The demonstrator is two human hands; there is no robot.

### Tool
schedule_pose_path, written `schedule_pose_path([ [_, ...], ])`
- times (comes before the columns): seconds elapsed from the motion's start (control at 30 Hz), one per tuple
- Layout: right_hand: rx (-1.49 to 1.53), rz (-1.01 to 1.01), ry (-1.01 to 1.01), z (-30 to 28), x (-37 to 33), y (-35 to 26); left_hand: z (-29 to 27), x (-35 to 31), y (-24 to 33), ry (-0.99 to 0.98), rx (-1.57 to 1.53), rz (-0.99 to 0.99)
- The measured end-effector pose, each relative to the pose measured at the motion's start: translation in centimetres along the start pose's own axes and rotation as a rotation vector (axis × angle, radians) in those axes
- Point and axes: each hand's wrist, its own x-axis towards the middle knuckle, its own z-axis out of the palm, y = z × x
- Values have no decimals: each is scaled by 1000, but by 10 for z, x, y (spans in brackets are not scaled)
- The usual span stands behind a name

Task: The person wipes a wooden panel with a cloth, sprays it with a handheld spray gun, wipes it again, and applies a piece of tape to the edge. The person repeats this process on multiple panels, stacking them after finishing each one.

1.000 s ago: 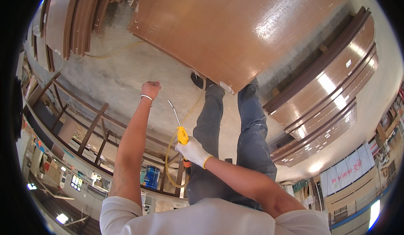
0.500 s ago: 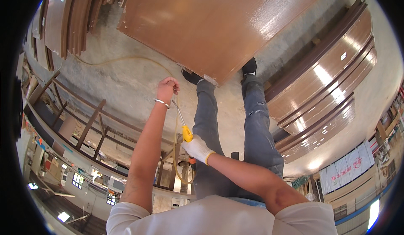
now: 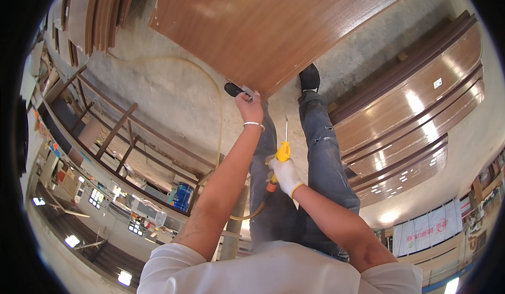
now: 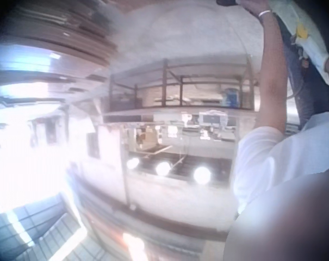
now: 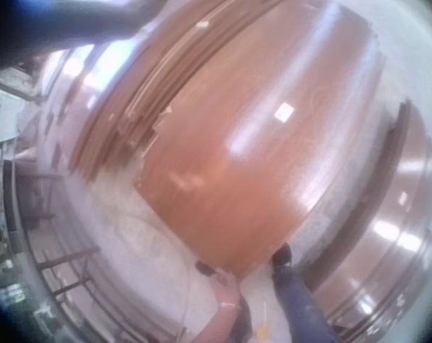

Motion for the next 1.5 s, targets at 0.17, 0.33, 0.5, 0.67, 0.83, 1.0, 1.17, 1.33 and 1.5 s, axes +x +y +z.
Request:
schedule_pose_path([
  [0.17, -69, -27, -118, -11, 7, -40, 6, 23, 1, -114, 188, -142],
  [0.33, -136, -30, -142, -13, 15, -67, 7, 27, -5, -48, -60, -309],
  [0.5, -153, 69, -115, -25, 7, -69, 6, 32, -20, -4, -210, -353],
  [0.67, -159, 56, -123, -22, 10, -69, 10, 41, -22, 83, -326, -408],
  [0.83, -224, 58, -173, -6, 14, -64, 17, 45, -29, -61, -226, -529],
  [1.0, -218, 4, -136, -1, 13, -74, -3, 63, -47, -217, -167, -441],
  [1.17, -164, -267, 204, -25, 14, -152, -23, 64, 3, -139, 433, 14],
  [1.33, 109, -580, 374, -75, -18, -274, -24, 57, 85, -261, 601, 437],
  [1.5, 118, -672, 233, -84, -53, -318, 1, 50, 132, -399, 674, 407],
])
